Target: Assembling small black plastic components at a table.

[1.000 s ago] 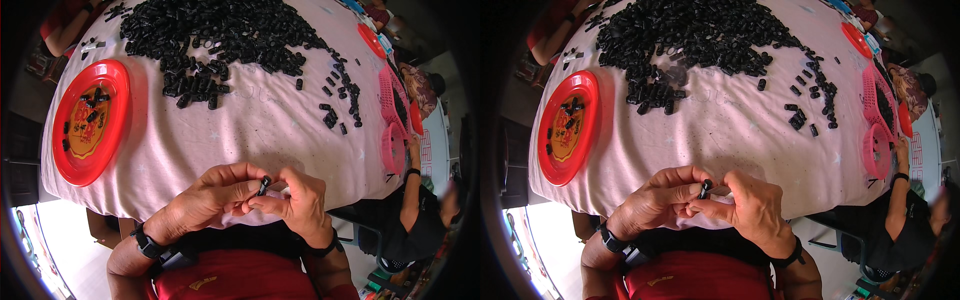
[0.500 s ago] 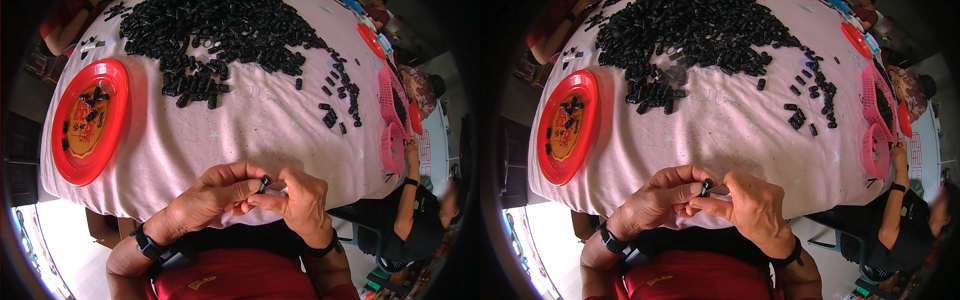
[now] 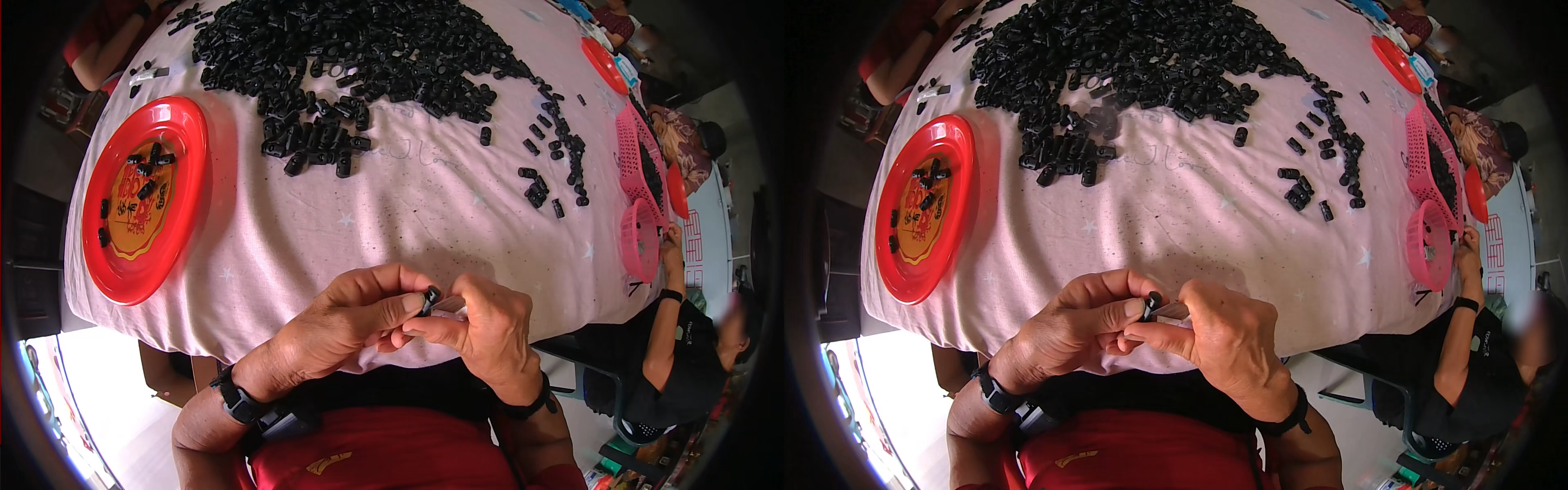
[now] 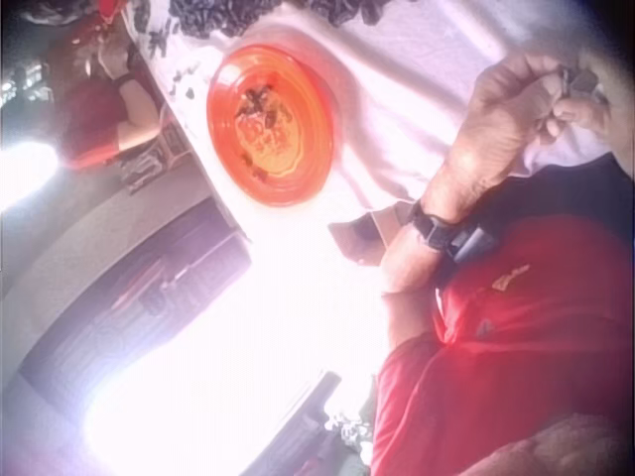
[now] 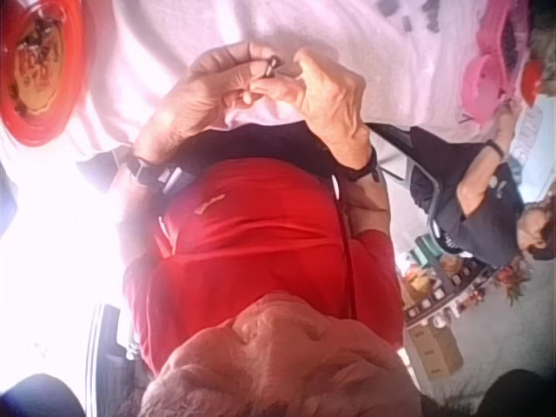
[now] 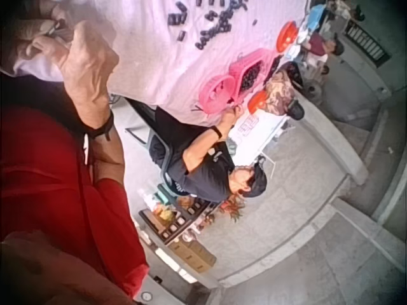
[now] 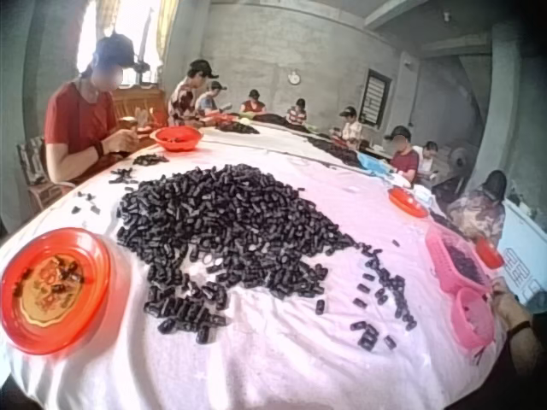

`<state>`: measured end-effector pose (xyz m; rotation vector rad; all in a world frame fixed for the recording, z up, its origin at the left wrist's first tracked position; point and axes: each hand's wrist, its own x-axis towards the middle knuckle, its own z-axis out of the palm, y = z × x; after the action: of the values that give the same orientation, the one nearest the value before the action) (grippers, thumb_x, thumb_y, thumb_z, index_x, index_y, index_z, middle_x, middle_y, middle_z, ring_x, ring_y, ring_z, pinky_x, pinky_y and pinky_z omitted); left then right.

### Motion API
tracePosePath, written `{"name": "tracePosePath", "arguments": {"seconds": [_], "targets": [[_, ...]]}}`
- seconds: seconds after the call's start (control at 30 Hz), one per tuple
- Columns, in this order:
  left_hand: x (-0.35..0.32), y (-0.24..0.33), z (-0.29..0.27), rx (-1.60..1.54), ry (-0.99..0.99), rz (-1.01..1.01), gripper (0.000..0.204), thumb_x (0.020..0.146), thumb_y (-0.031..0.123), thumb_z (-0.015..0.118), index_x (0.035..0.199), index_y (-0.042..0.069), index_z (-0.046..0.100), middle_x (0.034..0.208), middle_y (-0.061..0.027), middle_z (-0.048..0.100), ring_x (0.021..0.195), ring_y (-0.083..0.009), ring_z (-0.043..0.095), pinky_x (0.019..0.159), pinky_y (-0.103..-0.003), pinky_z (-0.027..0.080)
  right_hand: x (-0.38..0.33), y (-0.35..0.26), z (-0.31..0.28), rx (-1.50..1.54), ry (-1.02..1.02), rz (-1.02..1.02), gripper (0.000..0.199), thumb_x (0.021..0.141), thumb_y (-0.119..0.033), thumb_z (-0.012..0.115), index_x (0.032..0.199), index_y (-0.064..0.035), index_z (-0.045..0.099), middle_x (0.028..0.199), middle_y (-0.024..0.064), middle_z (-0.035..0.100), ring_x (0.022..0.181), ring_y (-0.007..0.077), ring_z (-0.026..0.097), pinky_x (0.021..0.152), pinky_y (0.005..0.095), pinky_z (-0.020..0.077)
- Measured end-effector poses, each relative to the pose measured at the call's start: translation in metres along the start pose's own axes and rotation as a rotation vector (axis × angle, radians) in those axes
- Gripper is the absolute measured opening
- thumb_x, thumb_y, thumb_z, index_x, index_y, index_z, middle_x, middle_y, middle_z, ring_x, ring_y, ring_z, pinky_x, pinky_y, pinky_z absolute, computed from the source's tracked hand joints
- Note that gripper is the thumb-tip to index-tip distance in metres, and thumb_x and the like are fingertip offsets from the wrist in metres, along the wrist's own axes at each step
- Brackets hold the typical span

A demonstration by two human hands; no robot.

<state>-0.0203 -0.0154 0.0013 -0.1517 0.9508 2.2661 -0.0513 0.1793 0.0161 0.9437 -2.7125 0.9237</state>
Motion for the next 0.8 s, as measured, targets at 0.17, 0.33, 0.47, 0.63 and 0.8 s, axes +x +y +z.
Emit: {"name": "tracePosePath", "arguments": {"seconds": [0.17,0.33,0.47,0.63,0.8], "targets": [[0.0002,0.0007,-0.0011,-0.007,-0.010,0.005,0.024,0.097,0.019,0.057,0.115,0.003,0.056,0.081,0.0023,0.057,0.066,-0.0026,0.049,0.056,-0.015,0.040,0.0004,0.0015,-0.0001,-0.018,0.012,-0.037,0.048,0.073,-0.050,0.075,0.069,-0.0076,0.051,0.054,0.0047,0.054,0.047,0.0205,0.059,0.042,0.0315,0.0455],[0.0002,0.0011,0.0003,-0.003,0.007,0.007,0.024,0.096,0.019,0.058,0.115,0.003,0.057,0.081,0.0027,0.057,0.065,-0.0024,0.049,0.056,-0.015,0.040,-0.0015,-0.0029,-0.0011,-0.011,-0.062,0.003,0.054,0.074,-0.055,0.072,0.072,-0.0043,0.054,0.057,0.0103,0.058,0.052,0.0265,0.062,0.047,0.0340,0.0473],[-0.0010,0.0003,-0.0006,-0.013,0.009,-0.002,0.024,0.096,0.019,0.058,0.115,0.004,0.057,0.081,0.0033,0.058,0.065,-0.0021,0.049,0.056,-0.015,0.040,-0.0018,-0.0038,-0.0031,-0.009,-0.031,0.029,0.054,0.073,-0.056,0.072,0.072,-0.0042,0.054,0.057,0.0102,0.058,0.052,0.0261,0.062,0.046,0.0337,0.0472],[-0.0006,0.0000,-0.0007,-0.012,0.001,-0.010,0.025,0.096,0.019,0.059,0.115,0.004,0.057,0.081,0.0032,0.058,0.065,-0.0023,0.049,0.057,-0.015,0.041,-0.0012,-0.0028,-0.0032,-0.029,-0.038,0.032,0.055,0.072,-0.056,0.073,0.073,-0.0041,0.055,0.057,0.0106,0.058,0.052,0.0275,0.062,0.047,0.0339,0.0472],[-0.0003,-0.0004,-0.0014,-0.017,-0.004,0.012,0.024,0.096,0.019,0.058,0.115,0.004,0.057,0.081,0.0028,0.058,0.066,-0.0025,0.049,0.057,-0.015,0.041,-0.0019,-0.0026,-0.0026,-0.019,-0.064,0.054,0.054,0.073,-0.055,0.073,0.073,-0.0041,0.054,0.058,0.0108,0.058,0.053,0.0278,0.063,0.047,0.0344,0.0476]]}}
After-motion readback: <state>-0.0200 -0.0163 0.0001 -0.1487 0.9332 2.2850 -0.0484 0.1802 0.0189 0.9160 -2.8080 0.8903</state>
